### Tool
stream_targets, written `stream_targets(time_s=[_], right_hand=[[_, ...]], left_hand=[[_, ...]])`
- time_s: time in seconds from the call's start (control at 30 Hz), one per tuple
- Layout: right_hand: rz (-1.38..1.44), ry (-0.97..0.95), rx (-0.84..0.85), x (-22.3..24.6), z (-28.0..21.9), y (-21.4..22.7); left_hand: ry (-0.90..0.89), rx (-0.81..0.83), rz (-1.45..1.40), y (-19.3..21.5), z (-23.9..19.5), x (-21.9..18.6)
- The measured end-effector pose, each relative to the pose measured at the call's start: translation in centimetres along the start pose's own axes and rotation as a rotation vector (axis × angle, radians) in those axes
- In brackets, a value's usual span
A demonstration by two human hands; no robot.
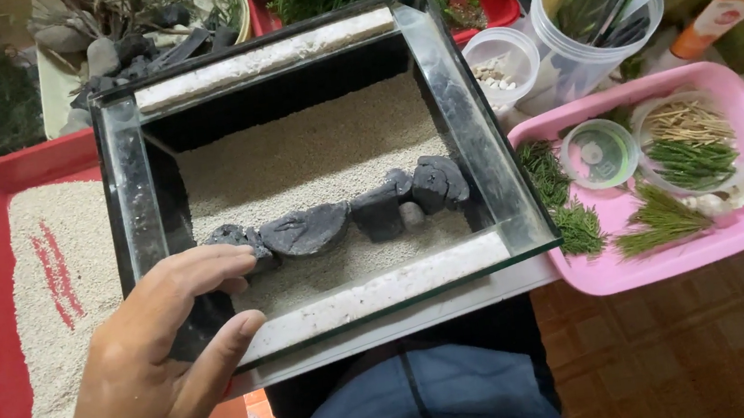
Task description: A person is meticulously decorating a small glass tank by leveling sand with a brush, arranging rocks, and planting small green sprigs.
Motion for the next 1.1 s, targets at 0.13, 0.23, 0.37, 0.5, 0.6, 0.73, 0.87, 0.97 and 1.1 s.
stream_targets(time_s=[0.13,0.23,0.37,0.5,0.6,0.73,0.87,0.97,1.1], right_hand=[[-0.078,0.073,0.048,6.3,-0.9,-1.4],[-0.024,0.079,0.036,2.1,-0.5,-0.8],[-0.078,0.059,0.065,8.4,-1.0,-2.9],[0.009,0.067,0.080,0.8,0.2,-2.1],[0.005,0.039,0.070,1.9,0.3,-3.6],[-0.599,-0.087,0.387,12.1,0.5,-9.9],[-0.778,-0.054,0.513,11.4,-0.1,-14.2],[-0.783,-0.065,0.471,11.2,0.5,-12.4],[-0.883,-0.020,0.353,7.1,0.7,-7.2]], left_hand=[[-0.002,-0.004,-0.005,0.0,-0.1,0.1],[0.001,0.011,-0.019,0.0,-0.1,0.3],[0.023,0.020,-0.010,-0.2,0.0,0.5],[-0.014,0.018,-0.031,-0.1,0.1,0.2],[-0.009,0.022,-0.026,0.0,0.0,0.2],[0.002,0.020,-0.045,0.0,0.1,0.1],[0.013,0.012,-0.013,0.0,-0.1,0.1],[0.028,0.009,0.008,-0.1,-0.1,0.1],[0.048,0.013,0.049,-0.2,0.0,0.7]])
Point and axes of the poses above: each hand's wrist, its own z-axis towards the middle knuckle, its own y-axis out of the back of the hand, x = y × z, the point moved 8 cm from there along z, towards the middle knuckle
